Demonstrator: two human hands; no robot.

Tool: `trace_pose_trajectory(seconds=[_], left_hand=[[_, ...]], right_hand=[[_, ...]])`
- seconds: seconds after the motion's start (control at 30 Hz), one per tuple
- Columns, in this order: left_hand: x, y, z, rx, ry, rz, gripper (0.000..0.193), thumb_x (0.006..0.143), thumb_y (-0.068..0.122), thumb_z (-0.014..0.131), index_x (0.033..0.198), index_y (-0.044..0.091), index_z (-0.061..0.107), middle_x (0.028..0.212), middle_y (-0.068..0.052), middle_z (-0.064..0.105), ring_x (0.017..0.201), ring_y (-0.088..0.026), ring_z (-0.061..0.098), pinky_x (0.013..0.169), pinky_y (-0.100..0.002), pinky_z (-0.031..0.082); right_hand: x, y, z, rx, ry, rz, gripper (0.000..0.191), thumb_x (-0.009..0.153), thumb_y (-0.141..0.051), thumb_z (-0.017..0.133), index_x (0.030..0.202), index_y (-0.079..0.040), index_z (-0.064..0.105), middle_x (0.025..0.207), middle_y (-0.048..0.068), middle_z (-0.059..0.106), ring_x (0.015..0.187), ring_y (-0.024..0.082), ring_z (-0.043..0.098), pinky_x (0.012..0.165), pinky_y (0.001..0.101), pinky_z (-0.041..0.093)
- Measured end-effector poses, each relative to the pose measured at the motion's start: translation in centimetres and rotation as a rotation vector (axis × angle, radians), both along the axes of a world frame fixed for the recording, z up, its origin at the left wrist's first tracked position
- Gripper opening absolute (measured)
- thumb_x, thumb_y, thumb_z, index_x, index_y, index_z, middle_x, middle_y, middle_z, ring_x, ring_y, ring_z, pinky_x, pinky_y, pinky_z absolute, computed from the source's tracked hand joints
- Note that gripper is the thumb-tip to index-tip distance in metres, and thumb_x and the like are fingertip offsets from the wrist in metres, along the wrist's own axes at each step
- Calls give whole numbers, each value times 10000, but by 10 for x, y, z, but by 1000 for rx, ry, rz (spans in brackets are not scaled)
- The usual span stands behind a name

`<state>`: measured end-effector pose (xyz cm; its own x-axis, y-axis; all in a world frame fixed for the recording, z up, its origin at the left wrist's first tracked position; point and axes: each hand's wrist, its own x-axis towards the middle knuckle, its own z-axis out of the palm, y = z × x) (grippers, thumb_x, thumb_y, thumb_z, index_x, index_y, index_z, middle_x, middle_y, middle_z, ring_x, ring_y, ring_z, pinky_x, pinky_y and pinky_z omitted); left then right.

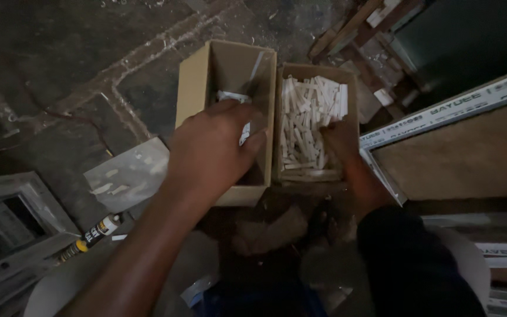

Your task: The person sits on the floor and repeatedly picks small white plastic pieces from one cardboard box, inspects them by turning them over, and places them into a second box. The process continues with many pieces handled one at a time.

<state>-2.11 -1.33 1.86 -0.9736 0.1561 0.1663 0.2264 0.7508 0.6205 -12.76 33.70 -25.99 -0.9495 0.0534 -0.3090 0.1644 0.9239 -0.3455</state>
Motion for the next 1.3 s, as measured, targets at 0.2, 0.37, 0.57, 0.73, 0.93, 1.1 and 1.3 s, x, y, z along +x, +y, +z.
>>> trace_pose_trajectory(seconds=[0.2, 0.37, 0.57, 0.73, 0.93, 1.1, 1.3], left_hand=[[10, 4, -30, -100, -74, -34, 259, 828, 320, 775, 1000, 127, 766, 1030, -141, 729, 878, -375, 702, 770, -504, 557], [14, 21, -39, 21, -280, -85, 328, 842, 408, 777, 1050, 154, 770, 964, -133, 754, 895, -351, 711, 779, -474, 554], [45, 69, -57, 561, -239, -231, 322, 800, 328, 859, 1010, 111, 748, 922, -94, 776, 842, -267, 739, 743, -355, 574], [66, 87, -70, 622, -123, -134, 254, 799, 179, 868, 999, 75, 750, 913, -80, 772, 798, -169, 757, 726, -305, 585], [52, 87, -68, 619, -43, -81, 273, 775, 130, 878, 1022, 63, 782, 903, -74, 789, 769, -163, 747, 710, -303, 592], [49, 91, -66, 655, -200, -40, 283, 761, 162, 889, 996, 64, 765, 871, -37, 795, 766, -111, 768, 703, -277, 607], [38, 86, -70, 746, -237, -33, 302, 747, 124, 926, 943, 31, 716, 811, -33, 748, 758, -95, 696, 708, -268, 585]], right_hand=[[-7, -3, 36, -522, -188, -301, 351, 951, -359, 751, 792, -46, 734, 723, 89, 690, 589, 201, 582, 516, 384, 456], [21, -50, 155, -1224, -90, -432, 250, 1025, -327, 657, 904, -109, 636, 703, 9, 583, 531, 153, 462, 452, 347, 347], [108, -98, 223, -1576, -9, -694, 264, 972, -423, 675, 939, -167, 620, 789, -9, 602, 672, 148, 567, 579, 329, 491], [133, -113, 224, -1691, 4, -596, 368, 1021, -495, 672, 1048, -128, 656, 834, 46, 619, 682, 191, 604, 561, 347, 495], [127, -117, 224, -1863, -93, -570, 373, 962, -423, 630, 1190, -130, 598, 967, 73, 693, 841, 265, 683, 710, 445, 580], [128, -106, 233, -1863, -190, -496, 497, 955, -461, 605, 1207, -32, 596, 1052, 124, 687, 945, 286, 691, 841, 471, 596], [122, -97, 223, -1536, 36, -44, 273, 986, -131, 490, 1234, -22, 522, 1121, 112, 590, 1033, 261, 673, 922, 418, 587]])
